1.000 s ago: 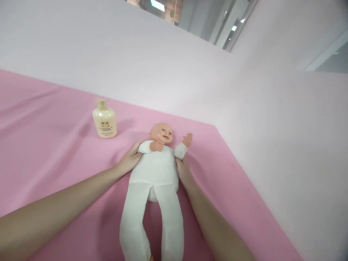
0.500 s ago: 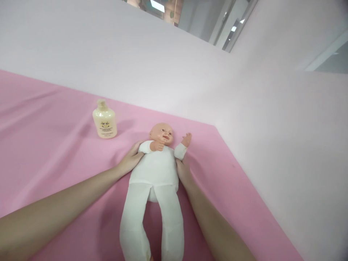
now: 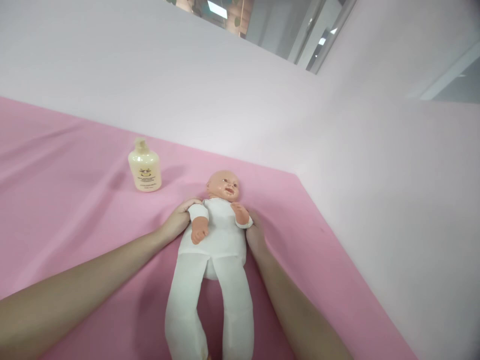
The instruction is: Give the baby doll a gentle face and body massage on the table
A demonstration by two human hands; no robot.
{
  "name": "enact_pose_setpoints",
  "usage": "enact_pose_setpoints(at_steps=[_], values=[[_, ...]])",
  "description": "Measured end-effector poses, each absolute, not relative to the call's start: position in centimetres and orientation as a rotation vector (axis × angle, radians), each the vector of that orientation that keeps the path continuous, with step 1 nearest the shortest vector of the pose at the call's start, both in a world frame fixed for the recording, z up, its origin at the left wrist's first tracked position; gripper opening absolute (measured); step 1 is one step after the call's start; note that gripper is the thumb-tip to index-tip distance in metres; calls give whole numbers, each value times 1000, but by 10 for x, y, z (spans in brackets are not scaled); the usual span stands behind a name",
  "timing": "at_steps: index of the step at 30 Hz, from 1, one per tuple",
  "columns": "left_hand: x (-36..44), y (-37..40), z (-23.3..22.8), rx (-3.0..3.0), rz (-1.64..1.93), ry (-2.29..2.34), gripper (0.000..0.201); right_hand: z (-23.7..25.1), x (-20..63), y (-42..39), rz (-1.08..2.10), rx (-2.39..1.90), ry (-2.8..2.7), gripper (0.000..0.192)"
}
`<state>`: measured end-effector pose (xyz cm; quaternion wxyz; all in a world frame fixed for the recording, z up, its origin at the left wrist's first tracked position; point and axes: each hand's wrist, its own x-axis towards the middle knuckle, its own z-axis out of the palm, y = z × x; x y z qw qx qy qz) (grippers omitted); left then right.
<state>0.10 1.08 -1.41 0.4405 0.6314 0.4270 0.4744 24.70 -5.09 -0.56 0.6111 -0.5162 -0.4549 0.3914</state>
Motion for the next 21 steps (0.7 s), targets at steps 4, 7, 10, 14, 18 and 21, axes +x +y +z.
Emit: enact_pose_setpoints(at_steps=[4,7,10,14,18,21], values=[[1,3,-4,1517,1105,1067,41,-1,246,-53,904,-1304,-1081,41],[1,-2,3,1495,1049,1072,46,6,243,-55,870,-1329,-1136,43],[2,-3,5,1462,1067,1052,50,8,242,-55,805,-1356,-1165,42],[2,-4,5,1462,1102,1016,53,6,244,-57,833,-1455,-1093,40],[3,-5,7,1485,1094,1084,59,6,244,-59,889,-1413,-1019,44],[3,-5,9,1517,1095,1101,62,8,243,-59,895,-1419,-996,52]])
